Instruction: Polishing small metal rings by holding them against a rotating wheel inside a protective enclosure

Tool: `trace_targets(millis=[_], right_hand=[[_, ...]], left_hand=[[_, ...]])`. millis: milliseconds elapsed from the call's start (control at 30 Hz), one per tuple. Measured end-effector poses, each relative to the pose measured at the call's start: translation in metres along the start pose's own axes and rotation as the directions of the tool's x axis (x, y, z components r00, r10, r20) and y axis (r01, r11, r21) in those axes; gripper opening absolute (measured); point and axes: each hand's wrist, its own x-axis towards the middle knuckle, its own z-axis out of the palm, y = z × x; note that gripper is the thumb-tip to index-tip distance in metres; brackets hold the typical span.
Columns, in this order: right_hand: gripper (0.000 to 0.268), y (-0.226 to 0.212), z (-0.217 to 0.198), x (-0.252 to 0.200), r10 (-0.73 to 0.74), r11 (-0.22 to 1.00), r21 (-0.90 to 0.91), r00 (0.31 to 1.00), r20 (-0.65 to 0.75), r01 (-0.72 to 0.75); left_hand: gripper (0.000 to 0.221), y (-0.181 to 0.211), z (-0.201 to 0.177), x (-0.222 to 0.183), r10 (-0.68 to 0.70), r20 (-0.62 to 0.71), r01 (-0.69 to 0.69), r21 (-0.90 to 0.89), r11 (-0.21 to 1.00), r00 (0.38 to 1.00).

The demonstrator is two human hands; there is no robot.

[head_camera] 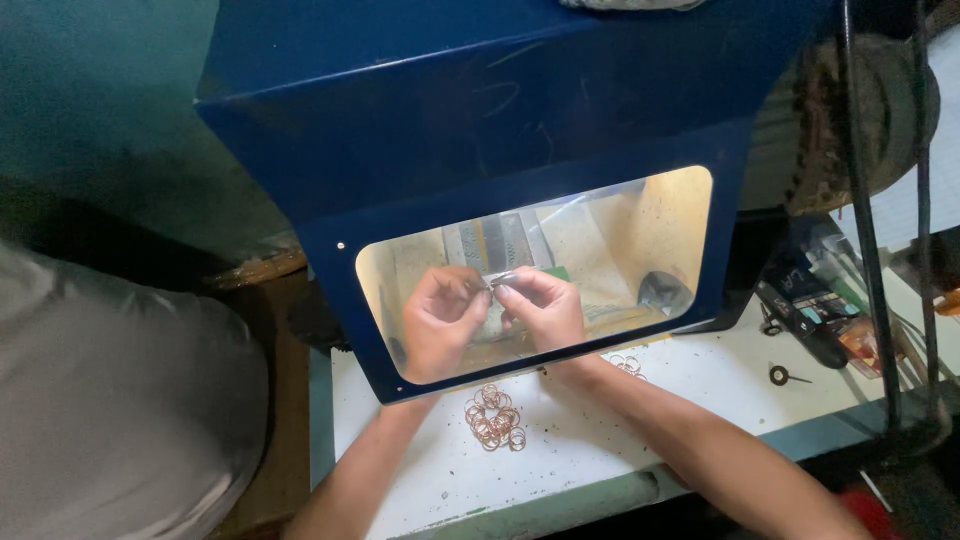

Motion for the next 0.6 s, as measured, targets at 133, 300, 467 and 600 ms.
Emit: trace_targets(millis=[133, 300, 467, 600], right_hand=[[0.008, 0.003, -0.001, 0.000, 0.045, 0.998, -0.049, 0.999, -0.030, -0.046], [0.011, 0.017, -0.008, 0.010, 0.156, 0.978, -0.121, 0.982, -0.106, -0.169], [0.015, 0.022, -0.006, 0.015, 0.185, 0.974, -0.109, 0.973, -0.139, -0.201], [0.015, 0.021, -0.002, 0.017, 0.179, 0.973, -0.120, 0.973, -0.142, -0.196]], left_hand=[[0.032, -0.002, 0.006, 0.002, -0.069, -0.046, 0.071, 0.034, 0.997, 0.997], [0.026, -0.008, 0.016, 0.007, -0.248, -0.211, 0.251, -0.012, 0.968, 0.946], [0.026, -0.018, 0.012, 0.009, -0.284, -0.242, 0.285, -0.031, 0.958, 0.928], [0.025, -0.012, 0.010, 0.009, -0.306, -0.267, 0.298, -0.071, 0.952, 0.914]])
